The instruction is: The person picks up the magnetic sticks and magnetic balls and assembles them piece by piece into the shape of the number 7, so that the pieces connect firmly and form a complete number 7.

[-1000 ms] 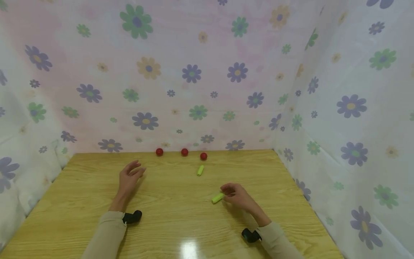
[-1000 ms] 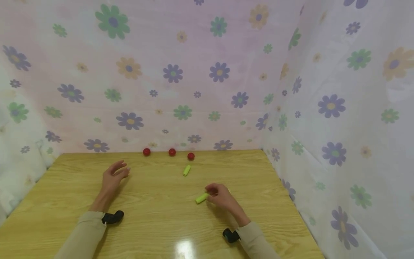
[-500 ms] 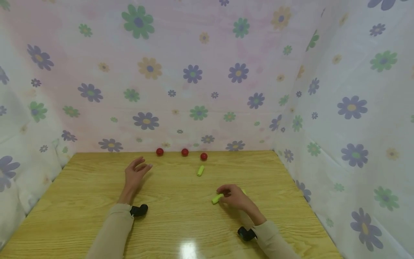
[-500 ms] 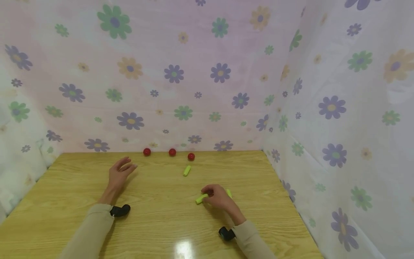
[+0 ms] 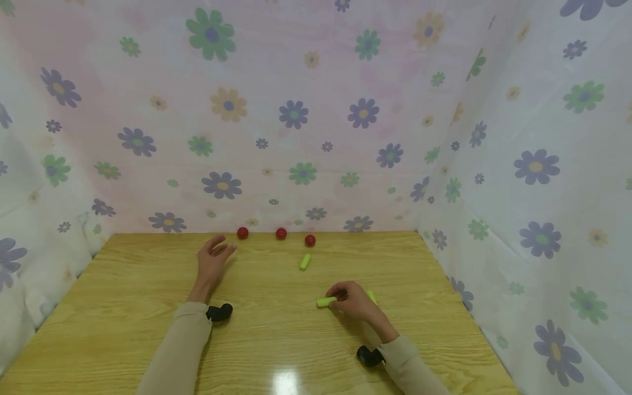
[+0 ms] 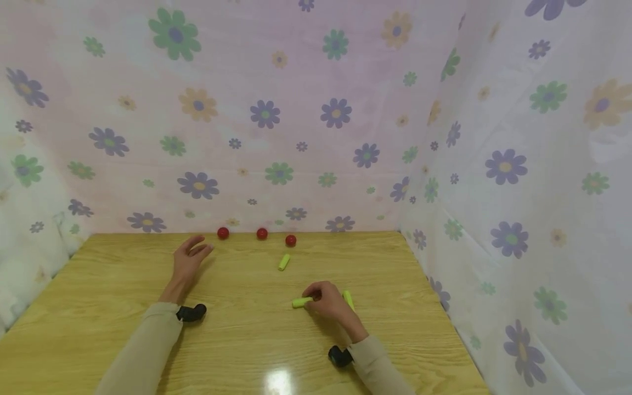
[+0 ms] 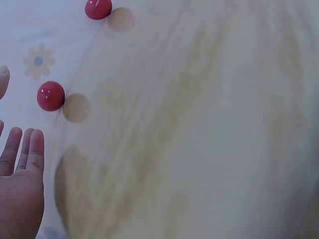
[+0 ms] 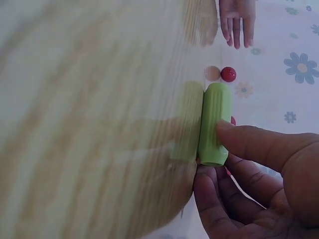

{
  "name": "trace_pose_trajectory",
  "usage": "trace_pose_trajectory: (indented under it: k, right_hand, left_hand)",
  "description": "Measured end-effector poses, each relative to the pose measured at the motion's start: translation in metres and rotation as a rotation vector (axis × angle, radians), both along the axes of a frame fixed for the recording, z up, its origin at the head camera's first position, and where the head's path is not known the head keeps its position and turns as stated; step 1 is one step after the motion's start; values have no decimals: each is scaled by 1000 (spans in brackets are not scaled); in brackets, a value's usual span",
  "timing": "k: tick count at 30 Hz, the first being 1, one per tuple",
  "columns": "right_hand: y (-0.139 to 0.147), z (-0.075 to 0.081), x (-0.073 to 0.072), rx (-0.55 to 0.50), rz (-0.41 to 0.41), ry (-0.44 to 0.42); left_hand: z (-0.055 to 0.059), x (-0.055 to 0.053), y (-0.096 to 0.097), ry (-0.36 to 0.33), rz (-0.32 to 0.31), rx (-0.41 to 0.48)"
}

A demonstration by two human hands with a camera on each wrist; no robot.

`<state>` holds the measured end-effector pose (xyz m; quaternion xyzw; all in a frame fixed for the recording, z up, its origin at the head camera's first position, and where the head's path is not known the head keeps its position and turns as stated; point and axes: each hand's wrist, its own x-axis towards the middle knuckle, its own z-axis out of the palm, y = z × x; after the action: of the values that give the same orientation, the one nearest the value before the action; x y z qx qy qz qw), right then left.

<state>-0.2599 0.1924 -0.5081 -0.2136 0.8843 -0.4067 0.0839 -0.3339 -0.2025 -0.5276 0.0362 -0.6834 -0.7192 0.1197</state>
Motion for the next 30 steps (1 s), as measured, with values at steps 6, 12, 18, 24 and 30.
trace_pose_trajectory:
  k: [6, 12, 18, 24, 30]
  right_hand:
    - [-1, 4, -2, 22, 10, -6]
    - [-3, 6, -4, -3, 26, -20]
    - [-5, 6, -6, 0, 34, -30]
    - [-5, 8, -8, 14, 44, -43]
    - [-4, 11, -10, 25, 49, -72]
  left_hand:
    - [5, -14, 11, 13, 2, -53]
    - [16, -24, 10, 32, -16, -114]
    - [23, -39, 6, 42, -35, -178]
    - [33, -48, 8, 44, -100, -273]
    - [36, -53, 10, 30, -173, -306]
